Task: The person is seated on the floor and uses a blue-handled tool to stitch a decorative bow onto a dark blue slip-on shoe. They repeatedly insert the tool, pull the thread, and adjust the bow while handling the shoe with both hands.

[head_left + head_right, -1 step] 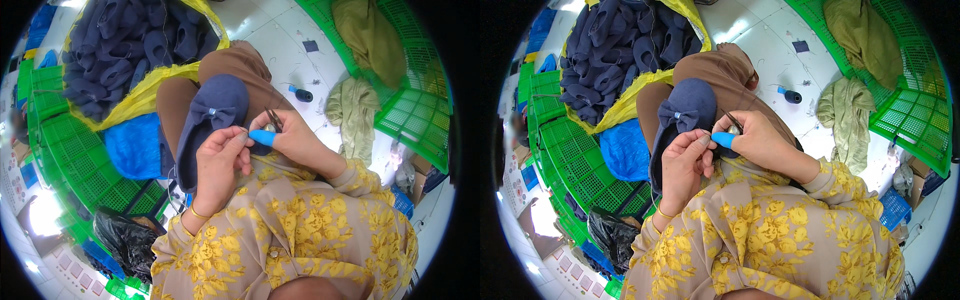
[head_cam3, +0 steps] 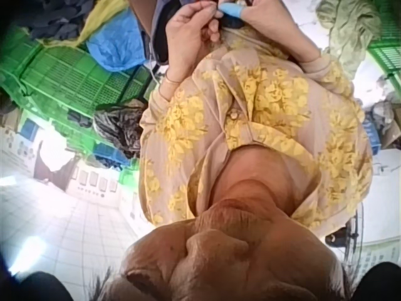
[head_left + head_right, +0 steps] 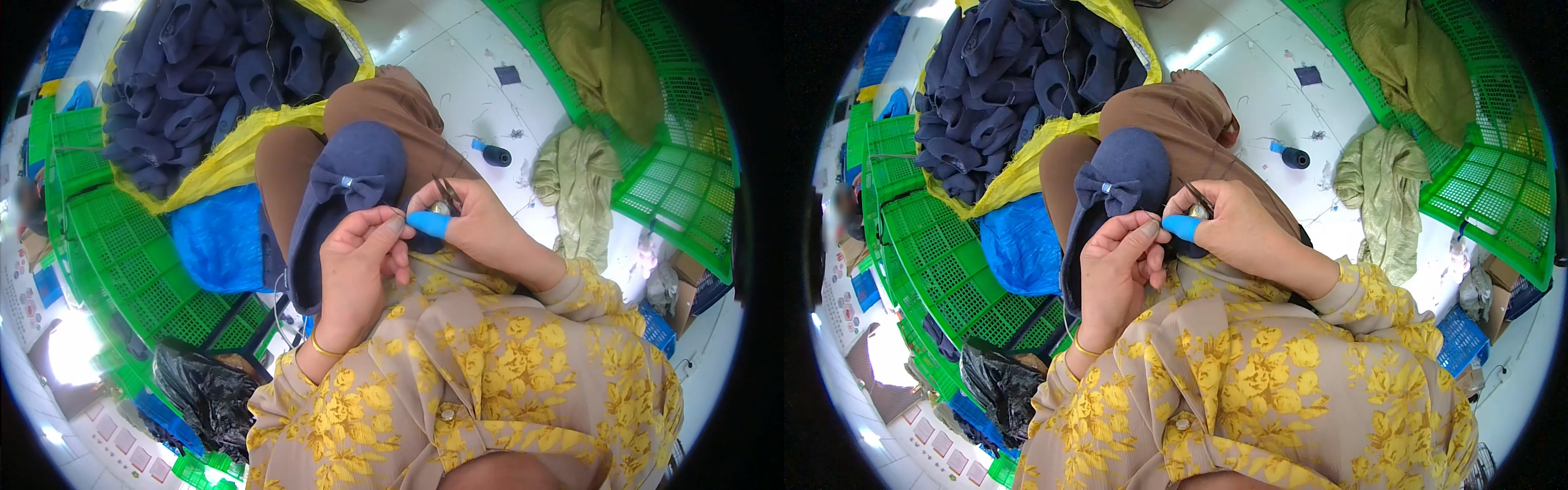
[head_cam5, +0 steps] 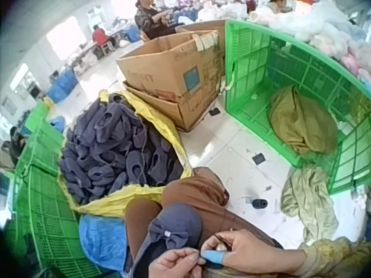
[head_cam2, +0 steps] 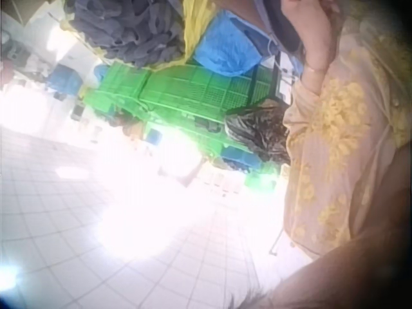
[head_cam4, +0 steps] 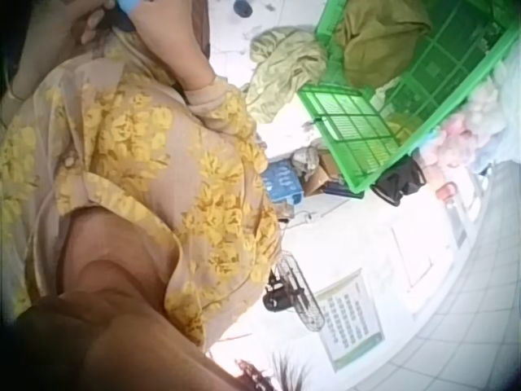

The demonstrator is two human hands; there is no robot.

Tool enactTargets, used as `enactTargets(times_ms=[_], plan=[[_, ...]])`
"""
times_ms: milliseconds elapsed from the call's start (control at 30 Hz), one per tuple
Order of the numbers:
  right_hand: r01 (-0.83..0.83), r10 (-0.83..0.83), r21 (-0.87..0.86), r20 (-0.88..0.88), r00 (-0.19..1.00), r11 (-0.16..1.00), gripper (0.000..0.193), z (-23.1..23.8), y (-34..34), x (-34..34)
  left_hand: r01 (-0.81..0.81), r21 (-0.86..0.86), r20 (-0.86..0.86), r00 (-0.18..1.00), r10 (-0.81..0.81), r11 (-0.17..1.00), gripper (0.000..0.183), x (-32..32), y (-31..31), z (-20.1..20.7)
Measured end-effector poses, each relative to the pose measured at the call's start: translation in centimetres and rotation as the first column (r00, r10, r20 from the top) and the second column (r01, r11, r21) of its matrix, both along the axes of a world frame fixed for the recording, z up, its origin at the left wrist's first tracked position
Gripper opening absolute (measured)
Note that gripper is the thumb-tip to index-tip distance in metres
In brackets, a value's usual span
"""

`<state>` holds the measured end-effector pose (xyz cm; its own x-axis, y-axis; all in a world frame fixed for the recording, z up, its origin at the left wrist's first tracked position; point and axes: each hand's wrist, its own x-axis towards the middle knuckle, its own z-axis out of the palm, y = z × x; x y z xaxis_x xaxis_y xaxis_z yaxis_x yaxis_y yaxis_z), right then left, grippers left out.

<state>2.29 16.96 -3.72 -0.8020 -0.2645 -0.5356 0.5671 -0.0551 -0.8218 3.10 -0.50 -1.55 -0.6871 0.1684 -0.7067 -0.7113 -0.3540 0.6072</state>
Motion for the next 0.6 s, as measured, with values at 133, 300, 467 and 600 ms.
enactTargets(times_ms=[133,300,467,600], plan=[[-0.007,0.007,0.0,-0.012,1.0,1.0,0.009,-0.2,0.1,0.0,0.007,-0.01,-0.002,1.0,-0.007,1.0,0.013,0.0,0.0,0.0],[-0.02,0.02,-0.005,0.0,1.0,1.0,0.007,0.5,1.3,-0.6,0.011,-0.029,0.05,0.999,-0.009,1.0,0.015,-0.5,1.4,0.8],[-0.015,0.016,-0.033,0.039,0.999,0.999,0.005,0.5,1.4,-0.6,0.013,-0.001,0.055,0.998,-0.013,1.0,0.017,-0.5,1.5,0.7],[-0.004,0.006,-0.05,0.03,1.0,0.999,0.006,0.7,1.4,-0.6,0.009,0.003,0.058,0.998,-0.009,1.0,0.017,-0.5,1.6,0.8]])
